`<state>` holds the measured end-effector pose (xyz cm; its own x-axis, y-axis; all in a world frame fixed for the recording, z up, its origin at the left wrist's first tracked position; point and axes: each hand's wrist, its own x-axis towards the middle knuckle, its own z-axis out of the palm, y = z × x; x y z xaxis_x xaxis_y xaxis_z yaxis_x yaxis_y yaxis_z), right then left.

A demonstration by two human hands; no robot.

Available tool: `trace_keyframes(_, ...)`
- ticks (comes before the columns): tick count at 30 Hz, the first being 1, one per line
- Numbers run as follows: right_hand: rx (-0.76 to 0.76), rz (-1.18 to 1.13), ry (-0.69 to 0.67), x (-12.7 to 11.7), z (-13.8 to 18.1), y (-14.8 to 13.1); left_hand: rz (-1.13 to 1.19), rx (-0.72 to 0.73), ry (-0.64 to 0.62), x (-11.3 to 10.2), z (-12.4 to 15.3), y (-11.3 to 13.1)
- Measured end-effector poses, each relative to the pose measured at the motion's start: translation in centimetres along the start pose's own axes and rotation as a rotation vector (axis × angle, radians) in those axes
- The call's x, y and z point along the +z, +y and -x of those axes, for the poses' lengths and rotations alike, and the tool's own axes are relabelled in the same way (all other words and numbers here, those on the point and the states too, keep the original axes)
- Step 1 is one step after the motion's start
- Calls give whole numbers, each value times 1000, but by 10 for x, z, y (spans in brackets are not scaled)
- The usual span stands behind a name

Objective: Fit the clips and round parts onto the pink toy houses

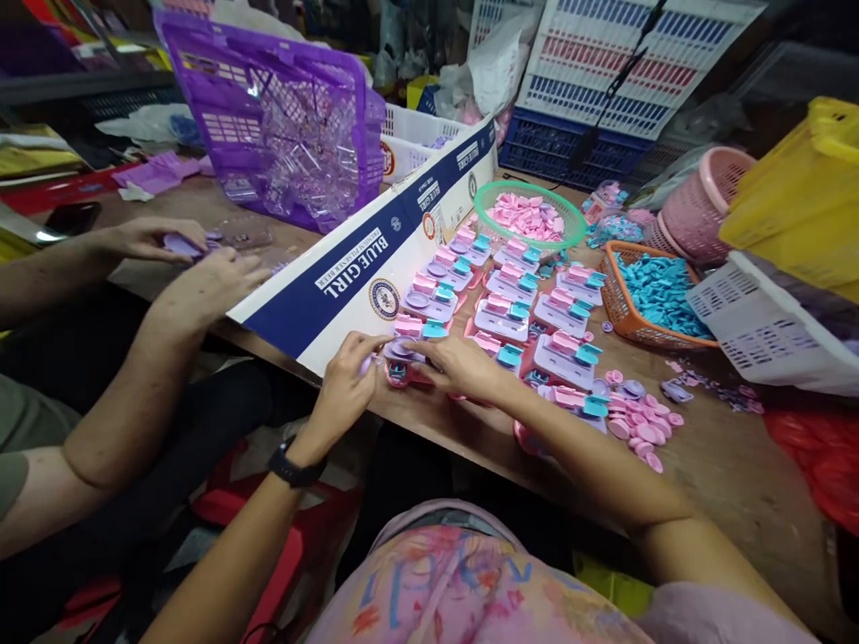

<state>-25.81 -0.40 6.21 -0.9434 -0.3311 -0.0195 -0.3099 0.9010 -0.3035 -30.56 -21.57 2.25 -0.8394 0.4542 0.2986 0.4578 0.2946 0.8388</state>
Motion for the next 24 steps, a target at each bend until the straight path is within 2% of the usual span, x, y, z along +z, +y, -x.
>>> trace_keyframes(2,26,-92,128,2,11,-1,341,-205,108,6,1,16)
trace_keyframes(3,26,-136,213,1,17,-3,536,-300,122,10,-1,25)
trace_keyframes(5,-19,-214,381,-2,28,-9,861,-428,87,19,-9,42)
trace_keyframes(7,-92,-247,490,-7,36,-14,1028,-489,31,30,-24,58)
trace_keyframes(11,-89,-60,548,-18,38,-8,1139,-567,-12,58,-66,84)
trace_keyframes(14,-16,157,574,-29,35,15,1167,-591,-60,84,-99,99)
trace_keyframes(17,38,275,603,-43,34,45,1192,-598,-108,108,-128,110)
trace_keyframes(21,82,315,642,-60,35,79,1201,-524,-137,131,-151,120)
trace_keyframes(24,112,207,692,-74,33,110,1135,-449,-236,139,-163,121)
